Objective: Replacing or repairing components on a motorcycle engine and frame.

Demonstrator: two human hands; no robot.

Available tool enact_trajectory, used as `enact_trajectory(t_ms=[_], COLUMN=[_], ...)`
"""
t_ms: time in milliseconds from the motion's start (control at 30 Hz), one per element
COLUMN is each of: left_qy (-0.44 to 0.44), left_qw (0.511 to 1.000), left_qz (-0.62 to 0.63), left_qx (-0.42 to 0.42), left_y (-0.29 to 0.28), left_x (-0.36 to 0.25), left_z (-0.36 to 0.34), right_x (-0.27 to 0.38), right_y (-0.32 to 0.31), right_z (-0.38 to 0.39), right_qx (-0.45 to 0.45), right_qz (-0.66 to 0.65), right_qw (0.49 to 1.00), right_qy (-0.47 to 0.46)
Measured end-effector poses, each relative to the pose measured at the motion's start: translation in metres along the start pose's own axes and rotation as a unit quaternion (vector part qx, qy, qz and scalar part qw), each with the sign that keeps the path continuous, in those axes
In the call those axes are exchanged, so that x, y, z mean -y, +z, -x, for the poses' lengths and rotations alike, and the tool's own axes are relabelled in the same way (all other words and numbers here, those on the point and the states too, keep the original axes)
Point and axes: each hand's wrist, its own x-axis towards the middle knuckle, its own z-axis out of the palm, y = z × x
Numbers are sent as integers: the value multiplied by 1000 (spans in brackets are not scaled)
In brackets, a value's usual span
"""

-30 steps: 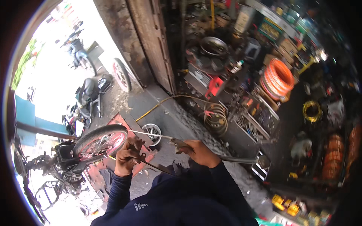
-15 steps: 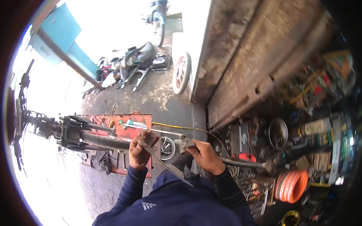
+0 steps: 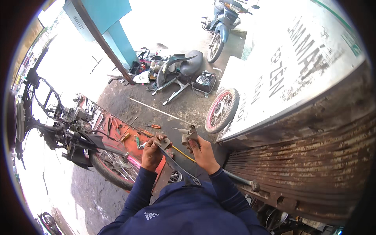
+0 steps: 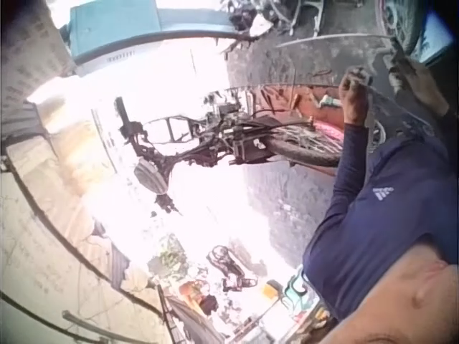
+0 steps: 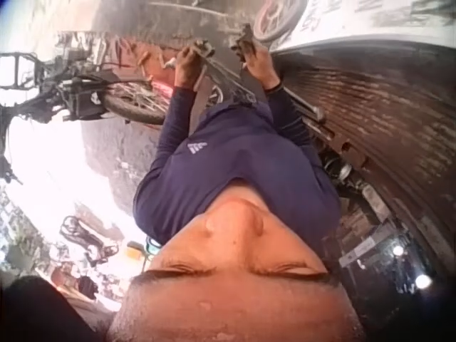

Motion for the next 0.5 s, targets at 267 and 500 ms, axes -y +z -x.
enact_trajectory(t_ms=[267,500], left_qy=[85,157], left_qw=[991,952], left_qz=[-5,5], left_qx=[-102,-261], left_y=[-51,-100], left_x=[-26,-57], left_z=[-146,-212], right_x=[-46,-83], right_y=[12,46], right_z=[-210,-362], right_qx=[104,169], right_qz=[-117,-172], right_qw=[980,958], right_qy=[119,153])
